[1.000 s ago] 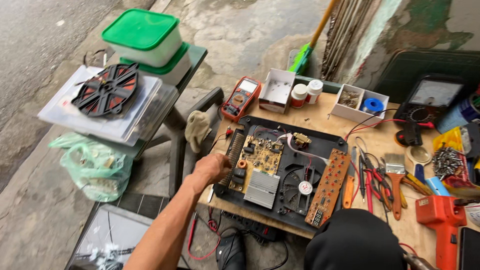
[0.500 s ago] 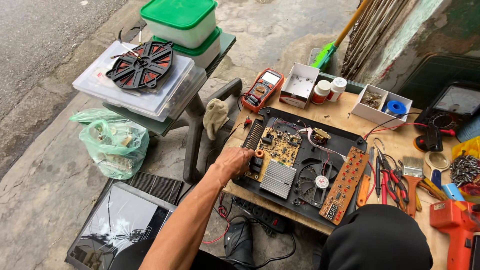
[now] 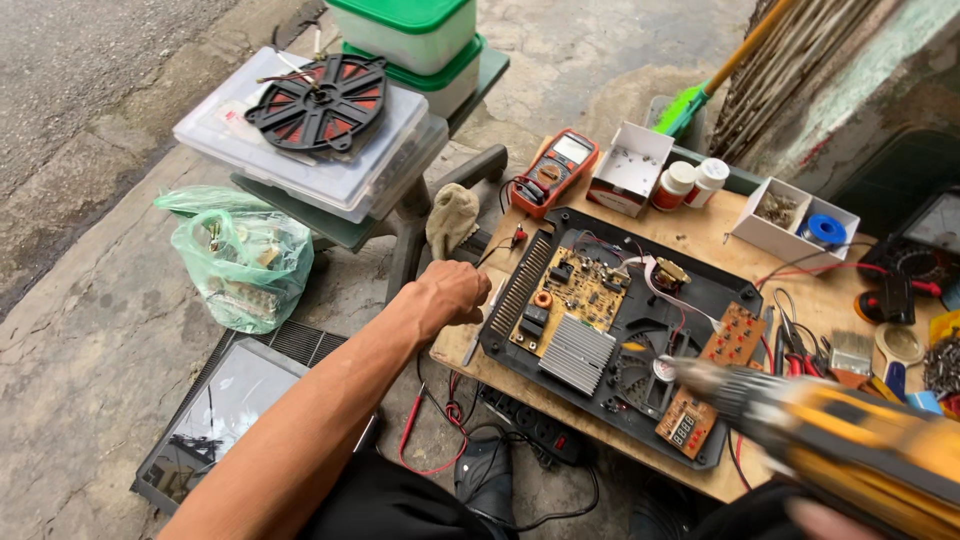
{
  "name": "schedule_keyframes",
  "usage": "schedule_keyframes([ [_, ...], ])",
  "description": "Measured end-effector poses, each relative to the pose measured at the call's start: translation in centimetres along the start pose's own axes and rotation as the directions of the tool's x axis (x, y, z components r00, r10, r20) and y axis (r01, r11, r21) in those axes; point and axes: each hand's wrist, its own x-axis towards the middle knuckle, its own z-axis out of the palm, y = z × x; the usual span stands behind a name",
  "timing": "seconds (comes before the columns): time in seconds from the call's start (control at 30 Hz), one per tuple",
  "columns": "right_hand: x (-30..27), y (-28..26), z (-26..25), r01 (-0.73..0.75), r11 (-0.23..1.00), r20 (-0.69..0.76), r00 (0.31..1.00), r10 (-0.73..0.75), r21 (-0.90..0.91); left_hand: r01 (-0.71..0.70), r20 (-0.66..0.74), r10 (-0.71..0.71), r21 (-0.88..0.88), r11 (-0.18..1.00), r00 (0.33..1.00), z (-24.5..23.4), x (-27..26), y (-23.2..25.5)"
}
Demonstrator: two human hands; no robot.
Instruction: The person uses a power drill to remove screws from a circuit board attached to a black plastic housing. They then lift the circuit board, flip it over to inspect the green underside, and use a magnifying glass to examine the components on the board.
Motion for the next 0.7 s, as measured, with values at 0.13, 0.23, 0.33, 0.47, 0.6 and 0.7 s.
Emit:
schedule_keyframes([
  [0.13,1.6,-5.3,4.4,0.088,0.982,0.215,0.975,-0.051,-0.168,-0.022,0.059,0.044,-0.329,0.944,0.997,-3.1,-6.5,1.6],
  [0.23,3.1,-9.3,8.8,0.34,0.803,0.489,0.869,-0.071,-0.488,0.016,0.034,0.003,-0.539,0.842,0.999,0.2,-8.7,4.0],
  [0.33,3.2,-12.0,12.3,0.488,0.615,0.566,0.82,-0.082,-0.619,-0.045,-0.103,-0.016,-0.566,0.823,0.995,6.4,-8.0,5.5],
  [0.47,2.7,-13.7,14.5,0.493,0.64,0.575,0.812,-0.097,-0.589,-0.028,-0.18,-0.094,-0.578,0.815,0.979,8.7,-7.6,6.5],
  [0.6,1.9,-14.8,15.1,0.49,0.663,0.57,0.813,-0.114,-0.566,-0.007,-0.144,-0.102,-0.612,0.791,0.984,8.3,-7.7,7.0],
  [0.7,2.1,-14.7,15.4,0.494,0.679,0.57,0.811,-0.134,-0.543,0.006,-0.138,-0.13,-0.66,0.751,0.982,8.1,-8.1,7.4],
])
